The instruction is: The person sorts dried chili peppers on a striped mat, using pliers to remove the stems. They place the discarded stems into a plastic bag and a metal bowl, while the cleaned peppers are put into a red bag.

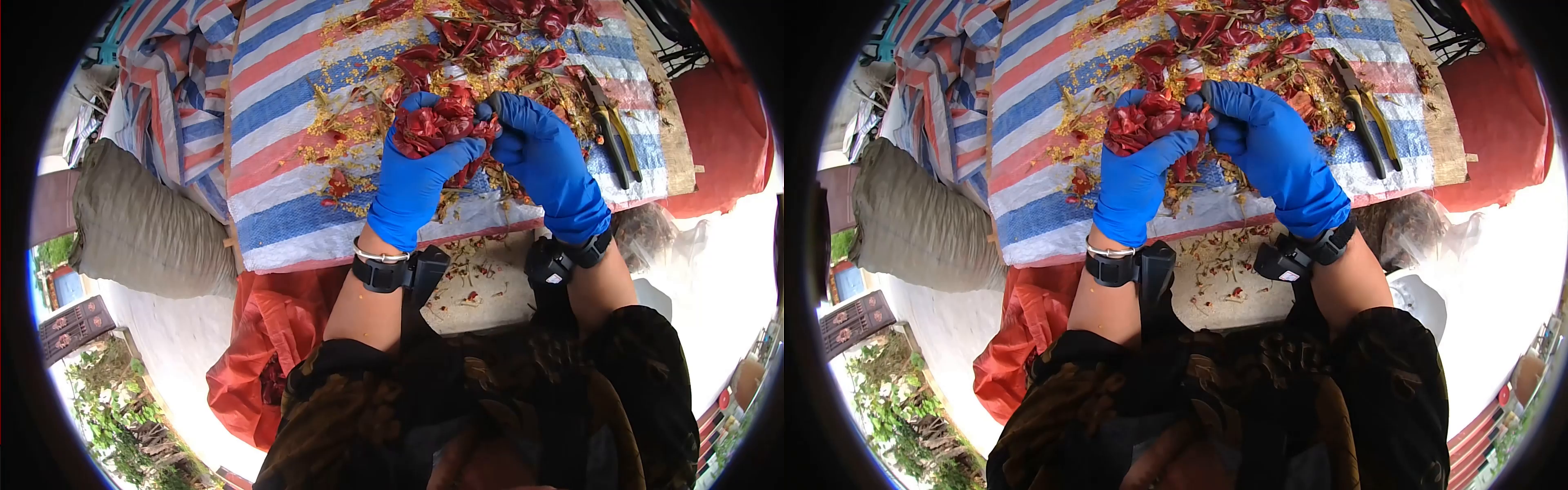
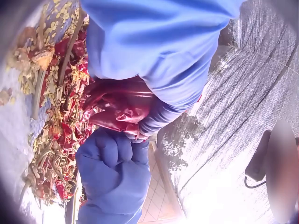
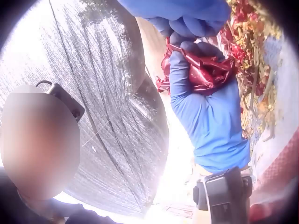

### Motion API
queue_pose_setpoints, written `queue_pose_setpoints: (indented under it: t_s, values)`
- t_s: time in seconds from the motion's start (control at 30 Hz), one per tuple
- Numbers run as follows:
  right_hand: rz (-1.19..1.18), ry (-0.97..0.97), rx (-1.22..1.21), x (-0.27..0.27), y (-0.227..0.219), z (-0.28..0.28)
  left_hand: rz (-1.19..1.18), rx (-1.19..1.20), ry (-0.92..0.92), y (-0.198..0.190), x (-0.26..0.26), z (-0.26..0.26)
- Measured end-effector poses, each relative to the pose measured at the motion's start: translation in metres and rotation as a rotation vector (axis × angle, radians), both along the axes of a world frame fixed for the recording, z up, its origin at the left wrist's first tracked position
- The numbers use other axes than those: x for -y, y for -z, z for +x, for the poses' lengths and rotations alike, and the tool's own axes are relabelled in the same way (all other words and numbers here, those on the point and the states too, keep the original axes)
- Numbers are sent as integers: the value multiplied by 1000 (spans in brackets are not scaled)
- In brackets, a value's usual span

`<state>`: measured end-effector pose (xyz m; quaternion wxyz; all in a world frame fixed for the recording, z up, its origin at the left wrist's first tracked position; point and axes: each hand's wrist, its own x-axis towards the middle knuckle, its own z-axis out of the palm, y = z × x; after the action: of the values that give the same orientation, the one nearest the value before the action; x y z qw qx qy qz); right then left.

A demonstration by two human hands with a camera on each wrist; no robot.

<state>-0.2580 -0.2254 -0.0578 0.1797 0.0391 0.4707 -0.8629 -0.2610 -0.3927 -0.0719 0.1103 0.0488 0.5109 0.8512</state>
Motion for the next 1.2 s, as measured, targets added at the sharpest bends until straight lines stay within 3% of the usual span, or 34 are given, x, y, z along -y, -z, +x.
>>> queue_pose_setpoints:
  t_s: [0.1, 0.17, 0.2, 0.23, 0.3, 0.33, 0.37, 0.43, 0.5, 0.73, 0.9, 1.0, 1.2]
  values:
    - [-207, 155, 15, 3, 5, -6, 99, 71, -28, -2, 2, -2]
    - [236, 557, -282, -5, 1, -11, 116, 83, -29, -5, 10, -6]
    - [325, 620, -326, -7, -4, -11, 182, 87, -53, -3, 13, -8]
    - [325, 617, -326, -9, -7, -10, 183, 88, -56, -2, 16, -10]
    - [617, 499, -425, -13, -9, -11, 219, 152, -208, -3, 21, -14]
    - [847, 347, -357, -21, -5, -11, 243, 142, -283, -1, 24, -18]
    - [838, 341, -364, -20, -3, -13, 238, 135, -292, 3, 26, -23]
    - [1438, 328, -742, -14, 0, -14, 300, 47, -375, 3, 31, -28]
    - [1432, 330, -787, -7, -2, -15, 312, 95, -426, 2, 32, -29]
    - [1386, -42, -837, 6, -12, -11, 367, 104, -579, 11, 35, -38]
    - [1427, -77, -795, 16, -22, -5, 403, 119, -676, 17, 39, -42]
    - [1435, -209, -979, 23, -33, -16, 400, 99, -660, 15, 42, -39]
    - [1447, -123, -1195, 44, -4, -75, 427, 110, -678, 12, 44, -36]
